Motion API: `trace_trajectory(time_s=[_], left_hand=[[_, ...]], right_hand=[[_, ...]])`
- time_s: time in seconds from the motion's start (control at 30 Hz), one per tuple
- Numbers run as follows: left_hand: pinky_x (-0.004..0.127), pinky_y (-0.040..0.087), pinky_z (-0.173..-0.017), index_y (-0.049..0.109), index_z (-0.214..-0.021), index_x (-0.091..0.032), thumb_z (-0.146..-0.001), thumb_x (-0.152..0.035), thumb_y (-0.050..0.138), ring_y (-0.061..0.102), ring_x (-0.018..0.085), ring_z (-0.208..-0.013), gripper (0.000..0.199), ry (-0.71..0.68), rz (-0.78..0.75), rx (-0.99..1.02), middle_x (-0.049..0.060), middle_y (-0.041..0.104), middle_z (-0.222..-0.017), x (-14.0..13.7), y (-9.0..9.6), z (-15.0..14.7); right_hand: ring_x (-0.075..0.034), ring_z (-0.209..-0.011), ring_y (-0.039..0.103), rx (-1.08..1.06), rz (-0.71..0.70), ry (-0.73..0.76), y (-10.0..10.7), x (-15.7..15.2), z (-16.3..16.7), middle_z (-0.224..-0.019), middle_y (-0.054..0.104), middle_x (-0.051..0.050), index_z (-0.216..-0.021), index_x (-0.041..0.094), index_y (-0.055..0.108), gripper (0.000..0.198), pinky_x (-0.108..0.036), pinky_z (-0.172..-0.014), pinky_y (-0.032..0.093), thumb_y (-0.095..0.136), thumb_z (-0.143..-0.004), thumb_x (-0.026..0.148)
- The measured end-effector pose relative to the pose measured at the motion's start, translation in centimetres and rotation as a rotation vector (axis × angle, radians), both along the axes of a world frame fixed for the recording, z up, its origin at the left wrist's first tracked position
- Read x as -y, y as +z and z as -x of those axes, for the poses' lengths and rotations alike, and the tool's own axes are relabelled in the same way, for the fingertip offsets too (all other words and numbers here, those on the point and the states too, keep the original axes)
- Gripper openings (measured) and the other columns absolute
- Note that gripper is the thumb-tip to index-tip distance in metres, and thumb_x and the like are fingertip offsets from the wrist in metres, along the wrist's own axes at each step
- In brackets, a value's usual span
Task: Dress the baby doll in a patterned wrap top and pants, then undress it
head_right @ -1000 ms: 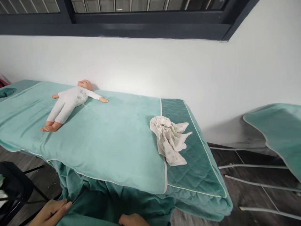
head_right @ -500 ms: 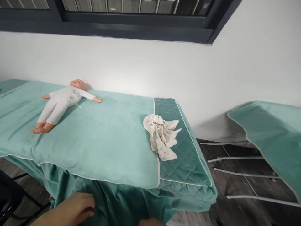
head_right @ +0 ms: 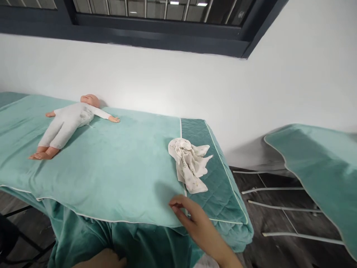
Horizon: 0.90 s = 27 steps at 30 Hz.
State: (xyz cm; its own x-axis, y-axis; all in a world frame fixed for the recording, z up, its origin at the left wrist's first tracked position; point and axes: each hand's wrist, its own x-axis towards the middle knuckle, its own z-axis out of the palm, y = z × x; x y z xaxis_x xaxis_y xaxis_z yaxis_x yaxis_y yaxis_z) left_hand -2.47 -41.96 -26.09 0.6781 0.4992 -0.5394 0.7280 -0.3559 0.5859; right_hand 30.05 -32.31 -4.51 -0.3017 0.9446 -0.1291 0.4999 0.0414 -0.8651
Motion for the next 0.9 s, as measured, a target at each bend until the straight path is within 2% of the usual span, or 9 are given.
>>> trace_trajectory(time_s=[0.1, 0.2, 0.3, 0.37, 0.47, 0.53, 0.63, 0.73, 0.9], left_hand=[[0.043, 0.053, -0.067, 0.071, -0.11, -0.022, -0.082, -0.02, 0.056, 0.071, 0.034, -0.077, 0.032, -0.065, 0.067, -0.215, 0.012, 0.074, -0.083, -1.7, 2.7, 0.0], [0.036, 0.05, -0.068, 0.071, -0.106, -0.023, -0.078, -0.014, 0.057, 0.07, 0.027, -0.078, 0.032, -0.061, 0.041, -0.176, 0.008, 0.075, -0.085, -3.5, 6.2, -0.2], [0.029, 0.048, -0.074, 0.068, -0.097, -0.023, -0.076, -0.004, 0.051, 0.068, 0.02, -0.085, 0.033, 0.012, -0.09, 0.15, 0.004, 0.075, -0.093, -5.8, 10.2, -0.8], [0.028, 0.046, -0.075, 0.066, -0.094, -0.022, -0.082, -0.005, 0.047, 0.065, 0.018, -0.086, 0.029, 0.148, -0.163, 0.39, 0.002, 0.072, -0.091, -7.9, 12.7, -1.6], [0.026, 0.046, -0.075, 0.064, -0.088, -0.02, -0.087, -0.006, 0.041, 0.06, 0.014, -0.079, 0.027, 0.368, -0.112, 0.649, 0.002, 0.067, -0.085, -12.2, 15.4, -3.5], [0.026, 0.047, -0.071, 0.063, -0.081, -0.018, -0.084, -0.007, 0.044, 0.056, 0.012, -0.074, 0.022, 0.543, -0.068, 0.765, 0.002, 0.062, -0.079, -15.8, 16.3, -5.0], [0.026, 0.052, -0.067, 0.064, -0.086, -0.018, -0.085, -0.016, 0.053, 0.058, 0.014, -0.077, 0.011, 0.818, 0.085, 0.979, 0.004, 0.062, -0.084, -21.5, 16.5, -7.0], [0.037, 0.056, -0.089, 0.067, -0.104, -0.017, -0.084, -0.025, 0.068, 0.063, 0.02, -0.106, 0.022, 0.983, 0.28, 1.235, 0.01, 0.066, -0.113, -25.9, 16.4, -8.1], [0.045, 0.048, -0.106, 0.065, -0.123, -0.017, -0.085, -0.037, 0.074, 0.061, 0.026, -0.123, 0.044, 0.975, 0.517, 1.483, 0.014, 0.063, -0.134, -27.4, 16.7, -7.8]], right_hand=[[-0.022, -0.116, 0.061, -0.004, -0.176, -0.092, 0.3, -2.1, -0.7, -0.122, 0.065, -0.007, -0.109, 0.027, 0.063, 0.022, -0.036, -0.101, 0.048, 0.051, -0.099, 0.043], [-0.025, -0.122, 0.059, 0.063, -0.365, -0.249, 0.0, -5.3, -1.6, -0.13, 0.062, -0.008, -0.116, 0.027, 0.06, 0.025, -0.042, -0.106, 0.045, 0.052, -0.098, 0.043], [-0.031, -0.121, 0.06, 0.272, -0.427, -0.387, -1.2, -9.2, -2.0, -0.135, 0.06, -0.015, -0.128, 0.022, 0.055, 0.044, -0.048, -0.103, 0.046, 0.056, -0.093, 0.048], [-0.036, -0.122, 0.059, 0.467, -0.402, -0.457, -2.2, -11.7, -1.7, -0.138, 0.057, -0.02, -0.139, 0.017, 0.047, 0.062, -0.052, -0.101, 0.046, 0.059, -0.089, 0.051], [-0.042, -0.125, 0.056, 0.726, -0.351, -0.57, -3.4, -15.1, -0.8, -0.137, 0.058, -0.024, -0.149, 0.013, 0.038, 0.075, -0.056, -0.101, 0.042, 0.06, -0.088, 0.051], [-0.041, -0.121, 0.059, 0.749, -0.302, -0.625, -3.8, -16.9, -0.4, -0.134, 0.061, -0.024, -0.15, 0.013, 0.038, 0.074, -0.054, -0.098, 0.043, 0.058, -0.089, 0.051], [-0.036, -0.113, 0.063, 0.563, -0.262, -0.625, -3.8, -18.3, -0.1, -0.129, 0.065, -0.019, -0.144, 0.017, 0.045, 0.067, -0.048, -0.093, 0.047, 0.06, -0.086, 0.046], [-0.031, -0.106, 0.064, 0.239, -0.325, -0.488, -3.2, -18.3, 1.1, -0.119, 0.07, -0.011, -0.132, 0.02, 0.056, 0.055, -0.044, -0.093, 0.048, 0.064, -0.082, 0.041], [-0.024, -0.104, 0.063, -0.189, -0.33, -0.194, -1.0, -17.3, 5.8, -0.116, 0.069, -0.005, -0.126, 0.024, 0.06, 0.048, -0.039, -0.094, 0.049, 0.071, -0.083, 0.044]])
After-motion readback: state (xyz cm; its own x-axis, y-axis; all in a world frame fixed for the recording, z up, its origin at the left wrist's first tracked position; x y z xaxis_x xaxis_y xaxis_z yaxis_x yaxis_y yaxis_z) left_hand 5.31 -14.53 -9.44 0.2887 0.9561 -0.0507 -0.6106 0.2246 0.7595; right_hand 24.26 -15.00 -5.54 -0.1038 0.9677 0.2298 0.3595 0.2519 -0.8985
